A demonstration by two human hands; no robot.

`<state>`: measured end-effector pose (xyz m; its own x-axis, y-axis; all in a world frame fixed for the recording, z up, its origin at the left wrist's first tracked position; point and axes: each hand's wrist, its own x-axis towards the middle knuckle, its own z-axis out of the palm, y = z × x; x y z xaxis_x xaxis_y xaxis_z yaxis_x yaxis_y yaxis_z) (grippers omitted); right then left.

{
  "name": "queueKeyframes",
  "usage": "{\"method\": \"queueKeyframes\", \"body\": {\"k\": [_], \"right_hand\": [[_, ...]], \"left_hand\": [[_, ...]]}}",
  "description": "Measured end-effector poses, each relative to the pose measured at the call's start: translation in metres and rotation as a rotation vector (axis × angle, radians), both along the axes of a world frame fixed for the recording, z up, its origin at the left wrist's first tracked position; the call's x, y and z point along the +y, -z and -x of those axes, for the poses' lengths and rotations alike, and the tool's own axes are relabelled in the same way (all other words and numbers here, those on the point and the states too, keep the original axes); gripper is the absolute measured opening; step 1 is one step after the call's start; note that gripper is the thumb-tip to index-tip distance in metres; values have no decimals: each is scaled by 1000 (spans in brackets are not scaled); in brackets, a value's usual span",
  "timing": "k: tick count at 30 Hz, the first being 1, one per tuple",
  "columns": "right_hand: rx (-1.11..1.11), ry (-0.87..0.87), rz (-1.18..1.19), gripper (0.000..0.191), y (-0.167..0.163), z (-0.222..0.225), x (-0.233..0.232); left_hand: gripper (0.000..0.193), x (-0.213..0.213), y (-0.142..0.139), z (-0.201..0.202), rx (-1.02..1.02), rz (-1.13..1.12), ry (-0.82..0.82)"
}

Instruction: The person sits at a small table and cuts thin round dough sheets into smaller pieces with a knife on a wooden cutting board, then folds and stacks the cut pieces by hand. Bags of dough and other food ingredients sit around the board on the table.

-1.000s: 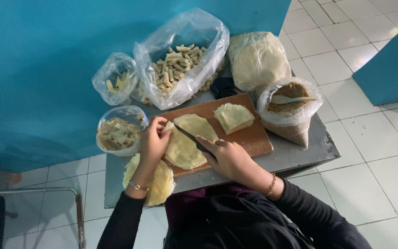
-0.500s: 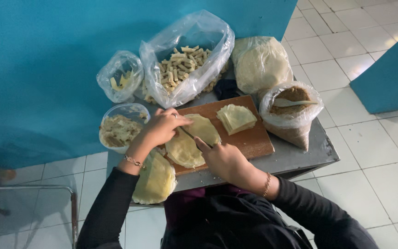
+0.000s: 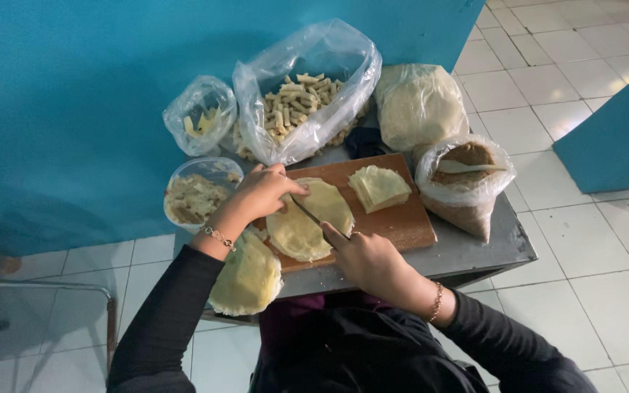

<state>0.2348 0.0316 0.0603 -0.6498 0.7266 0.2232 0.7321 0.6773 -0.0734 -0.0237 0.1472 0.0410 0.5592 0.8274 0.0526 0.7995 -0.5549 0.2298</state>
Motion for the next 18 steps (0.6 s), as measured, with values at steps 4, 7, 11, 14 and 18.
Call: {"method": "queueKeyframes", "body": {"k": [4, 7, 11, 14, 18], "right_hand": [[-98, 17, -67, 62, 5, -1, -1], [-51, -50, -200, 62, 9, -6, -3], [-132, -14, -129, 66, 11, -7, -5], [40, 39, 26, 60, 10, -8, -4], [46, 4, 66, 63, 4, -14, -5]], "left_hand": [[62, 1, 1, 1, 3, -21, 5], [61, 3, 3, 2, 14, 4, -2], [61, 1, 6, 2, -5, -41, -8], [64, 2, 5, 1, 22, -18, -35], [61, 6, 2, 0, 29, 1, -34]]}}
